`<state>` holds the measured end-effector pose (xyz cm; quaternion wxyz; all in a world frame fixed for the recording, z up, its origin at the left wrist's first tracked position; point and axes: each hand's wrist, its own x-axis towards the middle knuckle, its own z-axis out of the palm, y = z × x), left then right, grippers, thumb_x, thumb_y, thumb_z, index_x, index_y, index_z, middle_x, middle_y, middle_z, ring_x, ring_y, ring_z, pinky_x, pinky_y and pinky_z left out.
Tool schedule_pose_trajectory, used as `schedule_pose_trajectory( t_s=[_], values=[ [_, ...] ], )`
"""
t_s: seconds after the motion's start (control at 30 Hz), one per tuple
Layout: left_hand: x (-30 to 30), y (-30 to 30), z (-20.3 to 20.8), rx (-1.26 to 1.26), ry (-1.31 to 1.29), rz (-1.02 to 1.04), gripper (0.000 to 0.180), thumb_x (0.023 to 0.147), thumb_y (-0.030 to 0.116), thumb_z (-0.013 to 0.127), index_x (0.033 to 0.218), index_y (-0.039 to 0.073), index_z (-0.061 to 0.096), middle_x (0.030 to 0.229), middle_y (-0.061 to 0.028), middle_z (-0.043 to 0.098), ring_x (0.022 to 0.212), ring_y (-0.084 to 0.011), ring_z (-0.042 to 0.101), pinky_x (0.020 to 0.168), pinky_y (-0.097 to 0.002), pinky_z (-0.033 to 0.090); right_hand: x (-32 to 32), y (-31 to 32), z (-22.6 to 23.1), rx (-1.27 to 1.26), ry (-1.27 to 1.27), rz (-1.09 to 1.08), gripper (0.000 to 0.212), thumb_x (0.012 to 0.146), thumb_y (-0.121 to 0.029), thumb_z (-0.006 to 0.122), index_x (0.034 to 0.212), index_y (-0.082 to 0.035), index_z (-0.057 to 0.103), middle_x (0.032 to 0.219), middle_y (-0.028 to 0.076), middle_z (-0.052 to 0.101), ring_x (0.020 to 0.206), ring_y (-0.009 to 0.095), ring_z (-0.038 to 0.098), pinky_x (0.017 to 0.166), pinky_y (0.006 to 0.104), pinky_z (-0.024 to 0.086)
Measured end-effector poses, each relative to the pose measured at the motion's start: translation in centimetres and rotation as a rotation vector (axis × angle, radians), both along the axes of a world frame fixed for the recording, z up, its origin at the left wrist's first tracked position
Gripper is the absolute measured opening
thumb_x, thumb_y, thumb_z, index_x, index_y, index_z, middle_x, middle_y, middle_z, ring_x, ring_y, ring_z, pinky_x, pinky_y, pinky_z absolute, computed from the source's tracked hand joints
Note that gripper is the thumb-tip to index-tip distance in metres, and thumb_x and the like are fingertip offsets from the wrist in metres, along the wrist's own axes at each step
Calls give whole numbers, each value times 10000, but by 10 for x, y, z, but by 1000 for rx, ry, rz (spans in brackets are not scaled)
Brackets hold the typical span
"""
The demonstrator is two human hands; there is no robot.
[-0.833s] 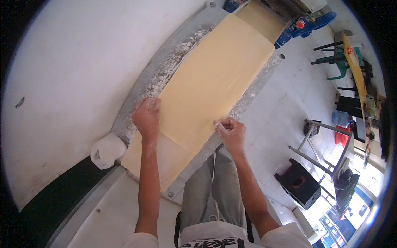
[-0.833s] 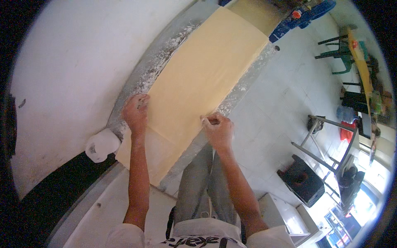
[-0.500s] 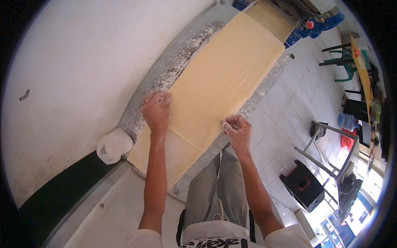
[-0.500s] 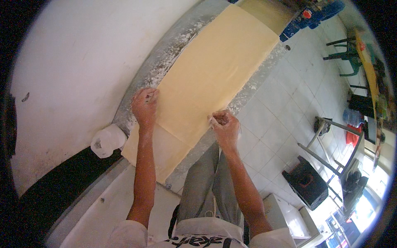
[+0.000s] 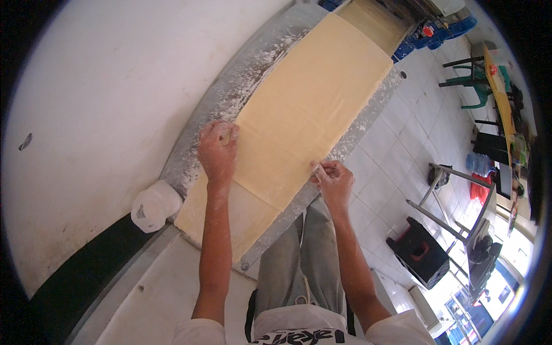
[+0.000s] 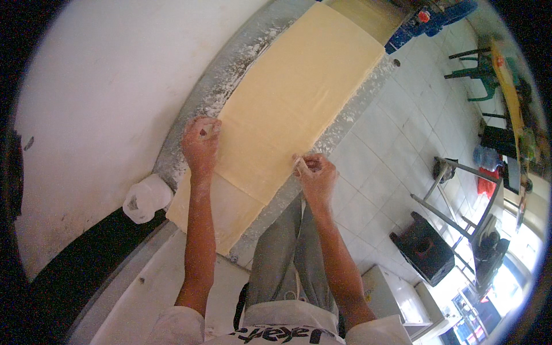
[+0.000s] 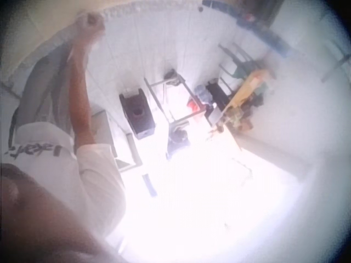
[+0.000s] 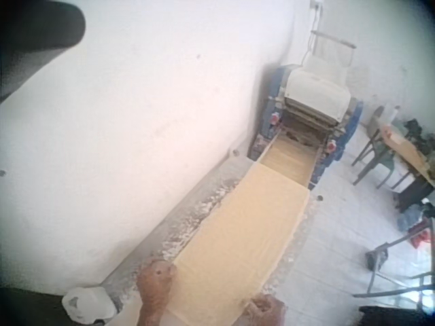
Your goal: The person feeds a sheet of dough through a dough sheeter multiple times, folding and repositioning it between passes to achieve a uniform thickness. The person uses both hands to guide the dough and adjust its alignment on the machine's output tray.
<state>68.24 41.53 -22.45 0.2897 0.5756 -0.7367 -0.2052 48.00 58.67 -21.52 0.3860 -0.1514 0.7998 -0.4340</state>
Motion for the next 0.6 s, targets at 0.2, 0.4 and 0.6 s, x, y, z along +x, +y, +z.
schedule_pose_trajectory(
  t_s=[0.2,0.4,0.6],
  values=[
    [-3,-1,5,215,85,9,141,880,105,750,1017,87,722,915,-75,692,667,-219,579,696,-369,501,-6,-3,-6,22,82,5,247,890,-181,803,899,49,714,737,88,727,611,118,674,568,269,548],
    [-6,-5,1,182,178,0,159,881,92,741,1033,50,731,912,-85,702,670,-204,604,684,-348,512,-9,-1,-20,-34,119,2,260,877,-193,828,812,22,698,672,37,676,545,86,599,517,252,486],
    [-6,-7,9,263,107,14,164,882,109,732,1033,46,727,854,-102,708,668,-221,651,679,-356,535,-8,-4,-7,37,195,30,200,857,-164,825,792,-7,720,679,30,698,623,84,633,600,274,518]
  ],
)
